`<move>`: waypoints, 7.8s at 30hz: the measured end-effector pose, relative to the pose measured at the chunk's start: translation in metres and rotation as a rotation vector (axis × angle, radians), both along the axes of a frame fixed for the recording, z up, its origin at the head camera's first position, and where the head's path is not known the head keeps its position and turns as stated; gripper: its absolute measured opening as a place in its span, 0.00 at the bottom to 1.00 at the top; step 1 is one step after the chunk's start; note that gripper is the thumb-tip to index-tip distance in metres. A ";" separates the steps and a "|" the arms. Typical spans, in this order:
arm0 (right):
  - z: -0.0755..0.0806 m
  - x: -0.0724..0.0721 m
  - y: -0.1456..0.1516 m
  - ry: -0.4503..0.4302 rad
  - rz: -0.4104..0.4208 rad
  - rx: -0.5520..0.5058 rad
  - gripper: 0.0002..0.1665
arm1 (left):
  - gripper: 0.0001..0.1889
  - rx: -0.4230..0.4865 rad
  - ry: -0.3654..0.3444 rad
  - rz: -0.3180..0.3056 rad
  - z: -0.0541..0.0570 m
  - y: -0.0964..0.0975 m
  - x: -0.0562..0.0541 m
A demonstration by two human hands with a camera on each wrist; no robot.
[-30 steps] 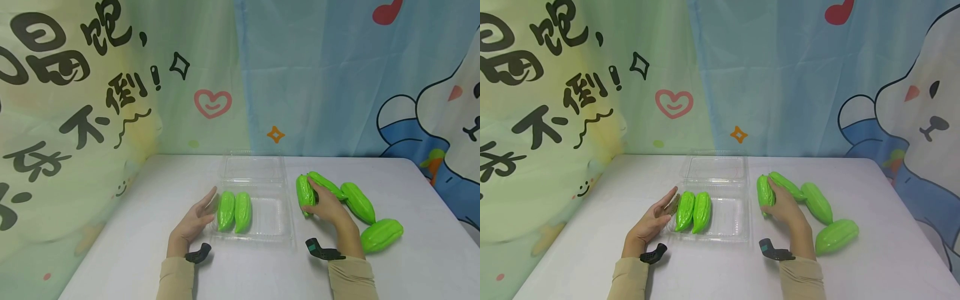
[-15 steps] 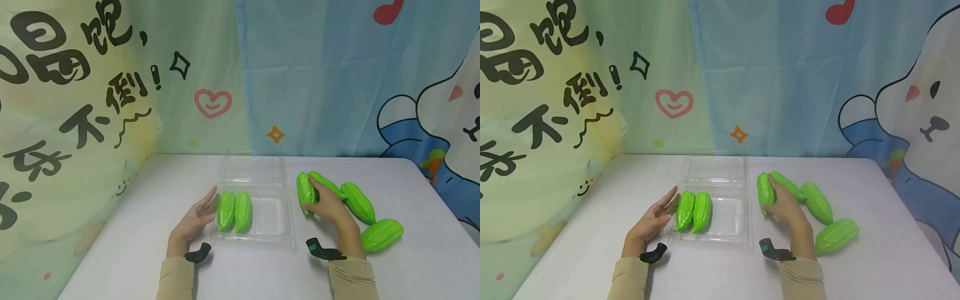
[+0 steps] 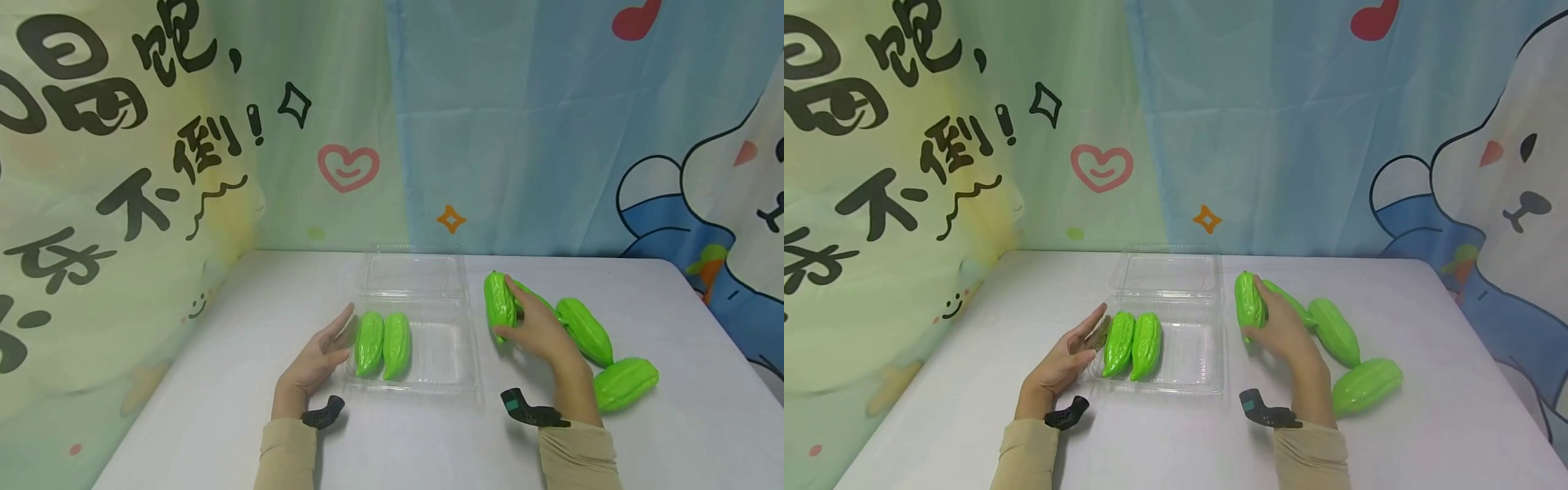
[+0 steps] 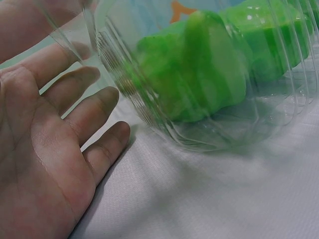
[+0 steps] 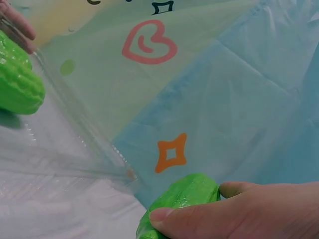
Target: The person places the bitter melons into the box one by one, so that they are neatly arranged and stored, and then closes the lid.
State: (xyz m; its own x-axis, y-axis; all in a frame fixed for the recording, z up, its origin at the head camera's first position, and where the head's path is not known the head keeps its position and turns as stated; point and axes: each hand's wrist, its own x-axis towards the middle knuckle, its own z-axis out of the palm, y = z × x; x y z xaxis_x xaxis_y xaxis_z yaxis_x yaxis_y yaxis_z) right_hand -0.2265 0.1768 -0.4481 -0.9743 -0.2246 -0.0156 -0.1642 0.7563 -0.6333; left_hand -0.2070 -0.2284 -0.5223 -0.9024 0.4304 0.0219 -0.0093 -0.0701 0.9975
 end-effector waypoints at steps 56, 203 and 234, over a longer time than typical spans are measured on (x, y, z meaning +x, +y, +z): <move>0.028 0.018 -0.050 0.002 0.118 -0.041 0.54 | 0.48 -0.006 -0.004 0.017 0.002 0.001 0.001; -0.001 0.022 -0.111 -0.110 0.184 0.134 0.52 | 0.45 0.032 -0.010 -0.006 -0.002 0.000 -0.001; -0.001 0.021 -0.113 -0.096 0.173 0.175 0.54 | 0.44 0.047 0.010 -0.019 0.001 0.000 -0.001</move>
State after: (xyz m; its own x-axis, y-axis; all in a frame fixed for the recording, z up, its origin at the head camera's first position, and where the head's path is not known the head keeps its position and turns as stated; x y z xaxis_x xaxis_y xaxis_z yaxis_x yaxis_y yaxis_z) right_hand -0.2058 0.0637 -0.4491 -0.9138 -0.3735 -0.1593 -0.2461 0.8215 -0.5145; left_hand -0.2077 -0.2283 -0.5213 -0.8939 0.4454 0.0515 -0.0010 -0.1170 0.9931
